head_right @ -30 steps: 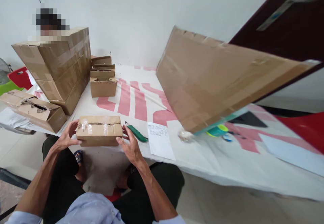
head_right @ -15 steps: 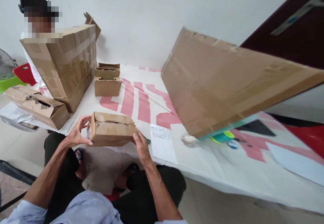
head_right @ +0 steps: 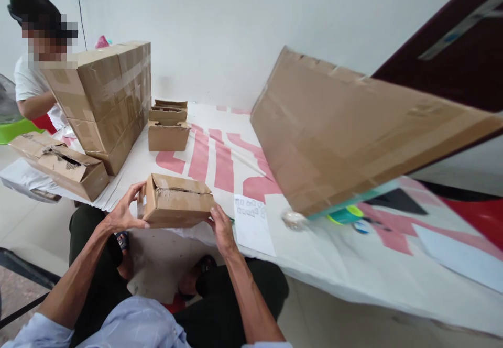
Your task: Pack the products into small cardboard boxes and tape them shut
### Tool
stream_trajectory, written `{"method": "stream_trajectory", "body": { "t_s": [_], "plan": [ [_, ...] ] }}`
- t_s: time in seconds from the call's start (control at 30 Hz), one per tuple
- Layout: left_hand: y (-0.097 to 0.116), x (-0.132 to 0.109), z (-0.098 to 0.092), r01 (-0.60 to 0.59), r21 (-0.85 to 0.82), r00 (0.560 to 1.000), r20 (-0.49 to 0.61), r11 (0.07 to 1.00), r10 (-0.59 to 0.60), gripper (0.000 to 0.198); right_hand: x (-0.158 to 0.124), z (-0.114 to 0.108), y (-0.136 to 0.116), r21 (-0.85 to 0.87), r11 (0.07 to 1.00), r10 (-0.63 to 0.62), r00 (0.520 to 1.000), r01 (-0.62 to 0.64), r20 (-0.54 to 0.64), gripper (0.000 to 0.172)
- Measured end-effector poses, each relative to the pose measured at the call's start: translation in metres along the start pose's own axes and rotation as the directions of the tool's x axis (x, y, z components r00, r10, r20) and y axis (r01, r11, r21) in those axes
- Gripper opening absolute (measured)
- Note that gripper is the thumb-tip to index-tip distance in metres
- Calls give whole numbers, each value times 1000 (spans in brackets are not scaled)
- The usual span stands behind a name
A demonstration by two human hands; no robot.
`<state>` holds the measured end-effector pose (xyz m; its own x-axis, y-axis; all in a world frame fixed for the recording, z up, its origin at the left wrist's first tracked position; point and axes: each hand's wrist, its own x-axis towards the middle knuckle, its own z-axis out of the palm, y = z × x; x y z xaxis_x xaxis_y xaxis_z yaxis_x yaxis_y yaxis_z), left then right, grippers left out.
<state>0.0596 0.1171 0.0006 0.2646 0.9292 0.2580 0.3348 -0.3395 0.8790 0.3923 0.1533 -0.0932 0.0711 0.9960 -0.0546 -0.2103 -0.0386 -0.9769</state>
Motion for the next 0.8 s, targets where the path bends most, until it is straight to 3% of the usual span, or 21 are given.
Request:
{"method": "stream_trajectory", "body": {
  "t_s": [0.13,0.23,0.3,0.37,0.4,0.5,0.57,0.67,0.8],
  "plan": [
    [13,0,1,-18,75,999,-50,997,21,113,3,2,-15,-74,997,-11,1000,10,-12,61],
    [26,3,1,-4,143,996,-87,990,17,109,1,13,-55,-340,919,-241,967,199,-84,56],
    [32,7,2,12,182,996,-92,983,5,109,-6,30,-91,-511,757,-488,873,407,-27,45],
    [36,12,5,13,198,996,-94,980,6,110,-14,53,-126,-578,541,-629,751,610,203,31],
    [37,14,8,10,199,995,-99,980,10,111,-18,66,-141,-571,432,-641,683,698,350,26],
    [41,20,17,6,195,992,-123,981,19,113,-26,104,-169,-509,133,-521,497,851,694,26],
    [43,22,21,2,205,991,-134,979,26,111,-24,121,-175,-484,-40,-416,426,874,804,26],
    [47,23,25,-10,229,991,-130,973,41,107,-17,133,-172,-482,-238,-304,407,843,861,21],
    [48,23,27,6,242,991,-130,970,26,110,-9,136,-166,-486,-358,-235,426,798,874,20]
  ]
}}
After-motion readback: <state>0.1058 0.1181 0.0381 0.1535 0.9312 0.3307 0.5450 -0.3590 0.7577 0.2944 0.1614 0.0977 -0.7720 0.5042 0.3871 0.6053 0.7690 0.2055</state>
